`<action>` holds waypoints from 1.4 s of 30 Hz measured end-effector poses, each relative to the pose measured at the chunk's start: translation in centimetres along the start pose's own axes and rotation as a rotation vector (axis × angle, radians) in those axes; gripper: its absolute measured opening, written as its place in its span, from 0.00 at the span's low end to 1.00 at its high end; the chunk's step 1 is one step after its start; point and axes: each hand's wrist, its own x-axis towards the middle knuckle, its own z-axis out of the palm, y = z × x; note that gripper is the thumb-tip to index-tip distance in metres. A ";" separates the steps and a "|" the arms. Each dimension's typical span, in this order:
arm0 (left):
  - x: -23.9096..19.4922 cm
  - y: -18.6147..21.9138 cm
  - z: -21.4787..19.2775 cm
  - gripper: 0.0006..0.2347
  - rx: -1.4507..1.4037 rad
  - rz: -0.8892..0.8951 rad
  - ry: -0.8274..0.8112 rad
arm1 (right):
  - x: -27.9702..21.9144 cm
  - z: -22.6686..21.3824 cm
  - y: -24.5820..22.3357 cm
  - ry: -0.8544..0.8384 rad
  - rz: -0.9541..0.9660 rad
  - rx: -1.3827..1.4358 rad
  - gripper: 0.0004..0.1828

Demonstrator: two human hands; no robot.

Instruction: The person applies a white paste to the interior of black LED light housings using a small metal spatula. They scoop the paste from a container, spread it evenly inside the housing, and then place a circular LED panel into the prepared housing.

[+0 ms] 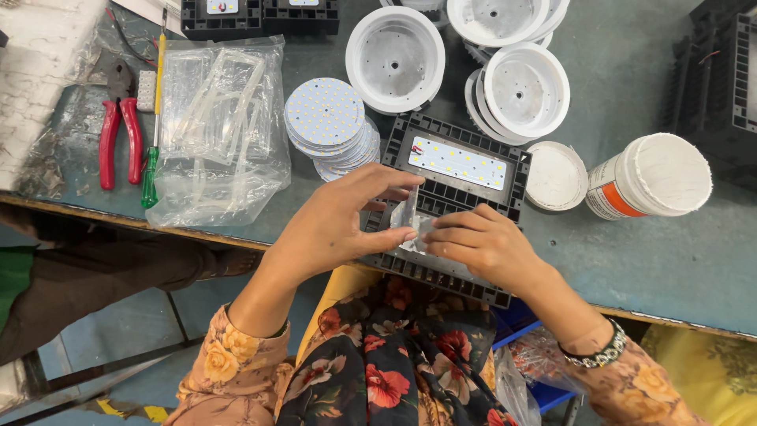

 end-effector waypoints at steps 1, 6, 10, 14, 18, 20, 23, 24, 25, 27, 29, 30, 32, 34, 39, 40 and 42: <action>0.0 0.0 0.0 0.22 0.003 0.009 0.000 | 0.3 0.2 0.0 0.000 0.004 0.005 0.18; 0.0 -0.1 0.0 0.23 -0.005 -0.063 -0.015 | 0.1 0.2 0.3 -0.028 0.019 0.028 0.19; 0.0 0.0 0.0 0.22 0.008 0.026 -0.006 | -0.8 -0.2 0.3 -0.083 0.037 0.052 0.19; 0.1 0.4 0.2 0.22 0.036 0.026 -0.006 | -2.1 -0.8 0.5 -0.138 0.056 0.032 0.21; 0.2 0.8 0.5 0.22 0.048 0.020 0.000 | -3.3 -1.2 0.6 -0.122 0.076 0.060 0.19; 0.3 1.0 0.7 0.22 0.067 0.009 -0.002 | -3.9 -1.3 0.4 -0.101 0.086 0.059 0.19; 0.4 1.1 1.1 0.23 0.135 -0.009 -0.013 | -4.9 -1.6 0.2 -0.102 0.132 0.062 0.18; 0.5 1.2 1.3 0.23 0.164 -0.014 -0.019 | -5.2 -1.7 0.2 -0.101 0.136 0.059 0.17; 0.6 1.2 1.5 0.23 0.185 0.017 -0.011 | -5.5 -1.9 0.1 -0.101 0.139 0.056 0.16; 0.9 1.3 2.1 0.23 0.229 0.080 0.003 | -6.1 -2.0 0.0 -0.102 0.151 0.051 0.15; 1.1 1.2 2.4 0.22 0.274 0.086 -0.014 | -6.7 -2.2 -0.1 -0.110 0.167 0.048 0.16; 1.3 1.2 2.6 0.22 0.296 0.090 -0.021 | -6.9 -2.3 -0.1 -0.103 0.167 0.049 0.15; 1.6 1.1 3.1 0.22 0.322 0.112 -0.022 | -7.4 -2.3 -0.1 -0.088 0.165 0.051 0.14; 1.8 1.1 3.4 0.22 0.335 0.122 -0.024 | -7.8 -2.4 -0.2 -0.083 0.175 0.044 0.15; 2.0 1.0 3.9 0.22 0.360 0.114 -0.041 | -8.7 -2.8 -0.3 -0.082 0.192 0.036 0.17; 2.1 1.0 3.9 0.22 0.361 0.112 -0.043 | -8.8 -2.8 -0.2 -0.078 0.193 0.031 0.17; 2.1 1.0 4.0 0.22 0.365 0.106 -0.046 | -8.9 -3.0 -0.2 -0.052 0.209 0.029 0.17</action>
